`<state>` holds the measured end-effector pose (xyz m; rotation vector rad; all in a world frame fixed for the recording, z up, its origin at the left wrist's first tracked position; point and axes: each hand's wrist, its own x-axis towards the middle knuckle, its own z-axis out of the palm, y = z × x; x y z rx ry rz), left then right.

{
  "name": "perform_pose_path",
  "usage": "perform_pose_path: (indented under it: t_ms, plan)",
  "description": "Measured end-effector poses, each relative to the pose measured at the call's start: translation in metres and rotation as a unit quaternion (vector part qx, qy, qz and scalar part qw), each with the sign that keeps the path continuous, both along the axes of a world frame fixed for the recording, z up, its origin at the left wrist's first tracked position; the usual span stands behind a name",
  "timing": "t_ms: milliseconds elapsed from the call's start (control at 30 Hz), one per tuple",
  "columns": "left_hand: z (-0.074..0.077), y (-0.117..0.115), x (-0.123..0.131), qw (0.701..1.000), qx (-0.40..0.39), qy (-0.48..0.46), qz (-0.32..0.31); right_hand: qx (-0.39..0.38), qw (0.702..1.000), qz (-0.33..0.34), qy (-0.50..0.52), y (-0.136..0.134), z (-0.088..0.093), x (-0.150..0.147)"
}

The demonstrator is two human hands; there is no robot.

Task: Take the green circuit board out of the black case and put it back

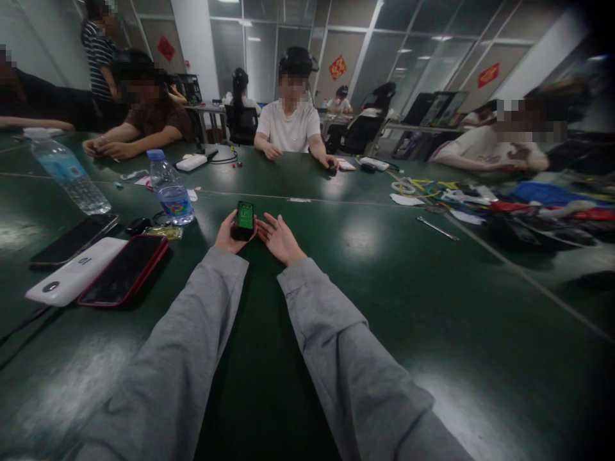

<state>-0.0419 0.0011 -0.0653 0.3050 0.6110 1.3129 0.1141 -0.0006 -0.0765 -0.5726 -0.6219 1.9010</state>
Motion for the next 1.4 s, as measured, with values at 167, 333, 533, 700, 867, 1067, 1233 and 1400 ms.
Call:
perform_pose_path:
  t_ms: [167, 333, 533, 700, 867, 1067, 1233, 1400]
  plan:
    - [0.002, -0.001, 0.002, 1.000, 0.012, 0.025, -0.004, 0.014, 1.000, -0.001, -0.008, -0.002, 0.002, -0.001]
    - [0.004, -0.002, 0.004, 0.998, 0.002, 0.059, 0.011, 0.076, 0.996, 0.020, -0.049, -0.003, 0.004, -0.007]
    - [0.007, -0.004, 0.006, 0.997, 0.003, 0.080, 0.005, 0.093, 0.990, -0.003, -0.102, -0.003, 0.004, -0.012]
    - [0.008, -0.002, 0.006, 0.997, 0.004, 0.081, 0.009, 0.161, 0.976, -0.018, -0.146, -0.007, 0.004, -0.019]
    - [0.006, -0.002, 0.008, 0.995, 0.016, 0.098, -0.015, 0.081, 0.992, -0.016, -0.098, -0.003, 0.003, -0.011]
    - [-0.003, 0.005, 0.013, 0.991, 0.049, 0.125, -0.018, -0.014, 0.999, -0.022, -0.042, 0.001, 0.003, -0.002]
    - [-0.005, 0.007, 0.017, 0.987, 0.045, 0.156, 0.009, -0.036, 0.999, -0.026, -0.031, 0.000, 0.004, -0.003]
    - [-0.002, 0.002, 0.025, 0.978, 0.085, 0.189, 0.021, -0.055, 0.997, -0.037, -0.026, 0.002, 0.002, -0.001]
